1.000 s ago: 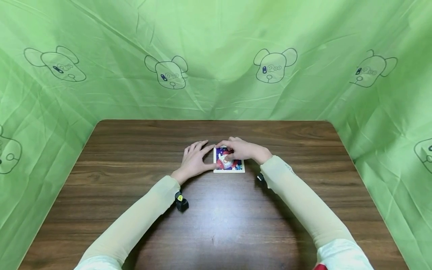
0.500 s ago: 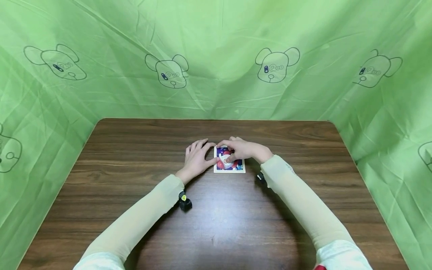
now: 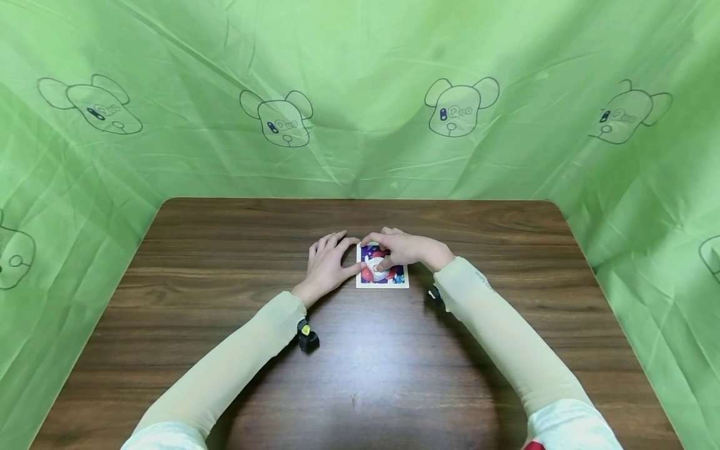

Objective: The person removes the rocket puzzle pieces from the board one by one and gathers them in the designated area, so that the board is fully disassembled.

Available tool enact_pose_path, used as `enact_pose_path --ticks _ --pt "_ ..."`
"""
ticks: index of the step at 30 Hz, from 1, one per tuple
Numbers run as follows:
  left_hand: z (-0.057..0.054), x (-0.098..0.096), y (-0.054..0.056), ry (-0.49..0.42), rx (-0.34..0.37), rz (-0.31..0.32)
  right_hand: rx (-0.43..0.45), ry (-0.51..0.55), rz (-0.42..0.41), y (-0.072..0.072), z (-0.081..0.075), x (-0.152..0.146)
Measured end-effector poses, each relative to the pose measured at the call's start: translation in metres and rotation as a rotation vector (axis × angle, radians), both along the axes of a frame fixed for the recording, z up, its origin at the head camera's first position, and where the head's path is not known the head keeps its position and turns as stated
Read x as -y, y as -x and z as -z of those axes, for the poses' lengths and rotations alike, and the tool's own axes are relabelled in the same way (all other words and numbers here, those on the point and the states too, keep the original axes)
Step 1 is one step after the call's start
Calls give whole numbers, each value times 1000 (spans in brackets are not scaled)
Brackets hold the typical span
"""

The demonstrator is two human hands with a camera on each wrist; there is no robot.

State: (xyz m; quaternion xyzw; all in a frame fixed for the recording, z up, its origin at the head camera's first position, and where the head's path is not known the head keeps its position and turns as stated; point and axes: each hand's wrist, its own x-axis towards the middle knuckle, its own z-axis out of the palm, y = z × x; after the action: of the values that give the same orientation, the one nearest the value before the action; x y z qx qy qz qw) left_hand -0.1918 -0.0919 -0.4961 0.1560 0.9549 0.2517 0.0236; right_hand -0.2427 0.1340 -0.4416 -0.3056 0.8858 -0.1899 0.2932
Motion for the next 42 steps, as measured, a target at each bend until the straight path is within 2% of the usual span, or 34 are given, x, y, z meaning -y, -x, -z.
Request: enact_pose_path --ticks 8,17,26,37,42 --pt "1 -1 1 -5 -1 7 29 -19 25 2 1 2" --pt "1 -1 2 2 0 2 20 -3 24 3 1 3" --pt "1 -1 3 -7 -8 5 -58 46 -26 2 3 0" --pt "0 -1 2 -8 -3 1 -53 104 -1 1 6 -2" --pt "0 -1 2 -8 -6 2 -80 128 13 1 13 -4"
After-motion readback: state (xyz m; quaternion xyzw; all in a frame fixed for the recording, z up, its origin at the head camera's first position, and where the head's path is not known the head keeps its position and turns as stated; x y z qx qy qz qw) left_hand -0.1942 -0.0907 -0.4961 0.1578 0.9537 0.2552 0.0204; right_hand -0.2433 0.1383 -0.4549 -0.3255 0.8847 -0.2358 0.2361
